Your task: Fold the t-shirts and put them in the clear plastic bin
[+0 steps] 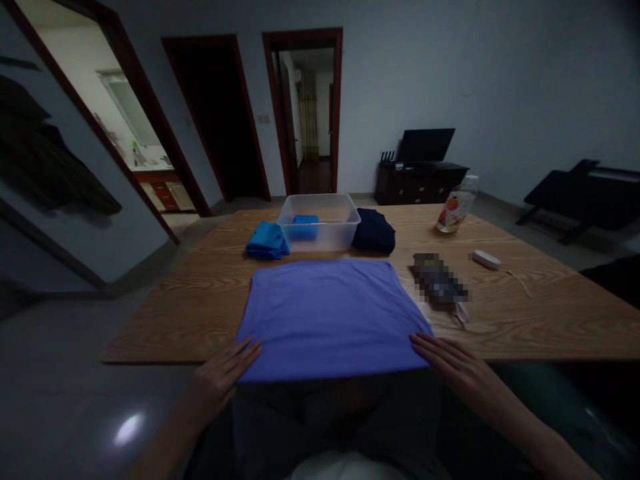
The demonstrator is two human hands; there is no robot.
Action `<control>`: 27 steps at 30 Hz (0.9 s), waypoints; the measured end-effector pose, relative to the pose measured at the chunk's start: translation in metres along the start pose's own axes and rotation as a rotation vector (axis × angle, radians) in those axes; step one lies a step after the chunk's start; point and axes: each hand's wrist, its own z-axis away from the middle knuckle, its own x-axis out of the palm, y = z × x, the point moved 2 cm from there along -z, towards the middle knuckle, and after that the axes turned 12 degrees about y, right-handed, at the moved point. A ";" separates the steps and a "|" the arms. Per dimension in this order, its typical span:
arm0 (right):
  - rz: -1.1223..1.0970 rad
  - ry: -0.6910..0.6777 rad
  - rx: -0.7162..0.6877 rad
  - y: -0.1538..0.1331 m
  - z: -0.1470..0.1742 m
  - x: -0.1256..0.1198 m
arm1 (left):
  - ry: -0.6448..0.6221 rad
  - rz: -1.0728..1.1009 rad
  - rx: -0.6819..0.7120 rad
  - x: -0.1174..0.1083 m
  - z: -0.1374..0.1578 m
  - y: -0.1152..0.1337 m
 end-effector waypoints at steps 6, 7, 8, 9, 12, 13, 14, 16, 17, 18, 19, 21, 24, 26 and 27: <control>-0.121 0.071 0.157 0.001 0.000 -0.010 | -0.102 0.290 -0.224 -0.032 0.004 -0.013; -0.154 0.103 0.227 0.003 -0.004 -0.013 | -0.113 0.347 -0.295 -0.039 0.002 -0.016; -0.192 0.135 0.309 0.005 -0.009 -0.016 | -0.130 0.407 -0.380 -0.046 -0.002 -0.020; -0.230 0.166 0.394 0.008 -0.016 -0.019 | -0.147 0.470 -0.474 -0.051 -0.006 -0.024; -0.332 0.223 0.606 0.020 -0.048 -0.025 | -0.130 0.572 -0.746 -0.063 -0.027 -0.040; -0.363 0.233 0.653 0.025 -0.061 -0.025 | -0.097 0.563 -0.830 -0.065 -0.036 -0.047; -0.391 0.246 0.691 0.031 -0.075 -0.023 | -0.058 0.542 -0.900 -0.064 -0.045 -0.055; -0.429 0.270 0.745 0.043 -0.102 -0.015 | 0.022 0.493 -0.999 -0.057 -0.067 -0.072; -0.441 0.283 0.751 0.050 -0.115 -0.009 | 0.063 0.476 -1.024 -0.051 -0.078 -0.080; -0.453 0.295 0.743 0.058 -0.127 -0.001 | 0.105 0.457 -1.033 -0.044 -0.089 -0.088; -0.468 0.298 0.729 0.065 -0.137 0.008 | 0.149 0.431 -1.032 -0.035 -0.099 -0.095; -0.486 0.278 0.696 0.082 -0.154 0.030 | 0.199 0.377 -1.019 -0.016 -0.116 -0.107; -0.399 0.191 0.634 0.108 -0.171 0.061 | 0.161 0.242 -0.985 0.014 -0.133 -0.121; -0.326 0.135 0.612 0.122 -0.177 0.078 | 0.112 0.080 -0.954 0.029 -0.139 -0.128; -0.294 0.115 0.614 0.128 -0.179 0.084 | 0.087 0.001 -0.934 0.035 -0.141 -0.131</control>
